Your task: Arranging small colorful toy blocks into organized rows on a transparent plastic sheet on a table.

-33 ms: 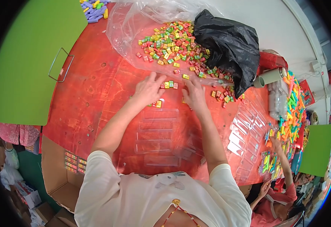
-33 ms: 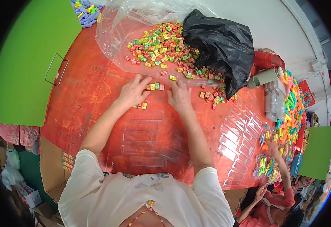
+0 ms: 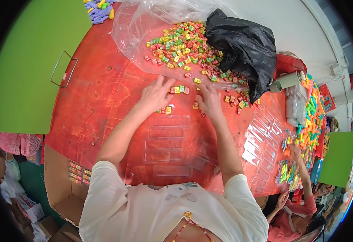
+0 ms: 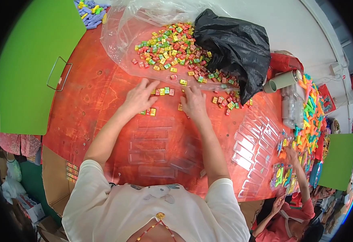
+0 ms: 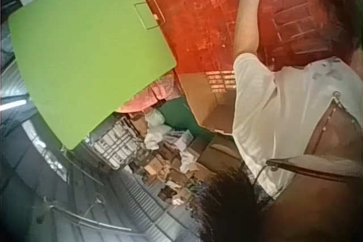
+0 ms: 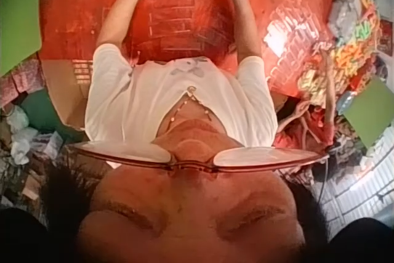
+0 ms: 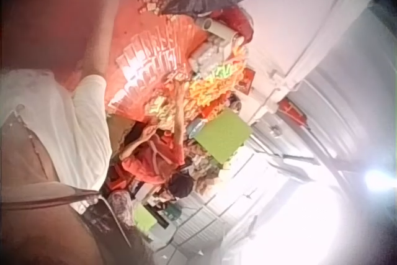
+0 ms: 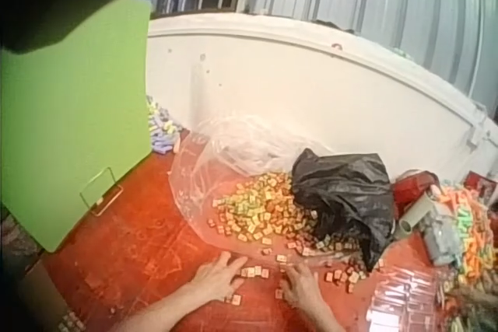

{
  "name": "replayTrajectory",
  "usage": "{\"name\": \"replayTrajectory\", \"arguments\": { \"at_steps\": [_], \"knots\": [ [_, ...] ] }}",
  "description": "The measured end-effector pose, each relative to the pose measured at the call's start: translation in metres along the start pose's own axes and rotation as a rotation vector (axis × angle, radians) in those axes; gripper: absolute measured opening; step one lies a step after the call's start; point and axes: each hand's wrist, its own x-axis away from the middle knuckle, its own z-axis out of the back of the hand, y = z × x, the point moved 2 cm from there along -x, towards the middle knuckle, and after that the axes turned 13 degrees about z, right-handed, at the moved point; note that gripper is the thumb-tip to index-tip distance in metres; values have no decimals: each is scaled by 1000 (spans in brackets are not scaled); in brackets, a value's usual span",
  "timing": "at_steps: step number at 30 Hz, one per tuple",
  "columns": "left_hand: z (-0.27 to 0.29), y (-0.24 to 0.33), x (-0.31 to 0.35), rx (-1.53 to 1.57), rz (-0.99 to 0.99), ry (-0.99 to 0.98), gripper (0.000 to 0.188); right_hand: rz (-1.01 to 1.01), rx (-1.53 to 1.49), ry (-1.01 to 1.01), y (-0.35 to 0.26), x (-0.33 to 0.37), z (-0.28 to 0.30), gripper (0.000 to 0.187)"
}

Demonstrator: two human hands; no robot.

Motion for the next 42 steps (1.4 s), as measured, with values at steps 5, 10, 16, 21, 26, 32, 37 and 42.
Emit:
{"name": "replayTrajectory", "arguments": {
  "at_steps": [5,10,16,21,26,32,37,42],
  "knots": [
    [9,-14,2,-3,32,-94,66,-36,-63,-143,-3,12,18,36],
    [3,-8,-1,-22,20,-93,65,2,130,-180,-8,10,10,24],
    [4,-6,-1,-2,33,-84,64,-50,160,-91,-5,-6,-11,20],
    [2,-4,-1,-15,27,-74,62,-188,-67,-125,-6,-22,-21,21],
    [1,-8,-4,-10,11,-70,55,-26,-118,-113,-17,-23,-14,39],
    [-6,-4,-9,-12,-80,-10,35,22,-47,-243,-29,-35,-16,44],
    [-8,-6,-11,-39,-88,-4,30,42,-15,-207,-31,-35,-19,33],
    [-8,-7,-11,-38,-84,0,29,66,17,-138,-35,-32,-21,25]
  ]
}}
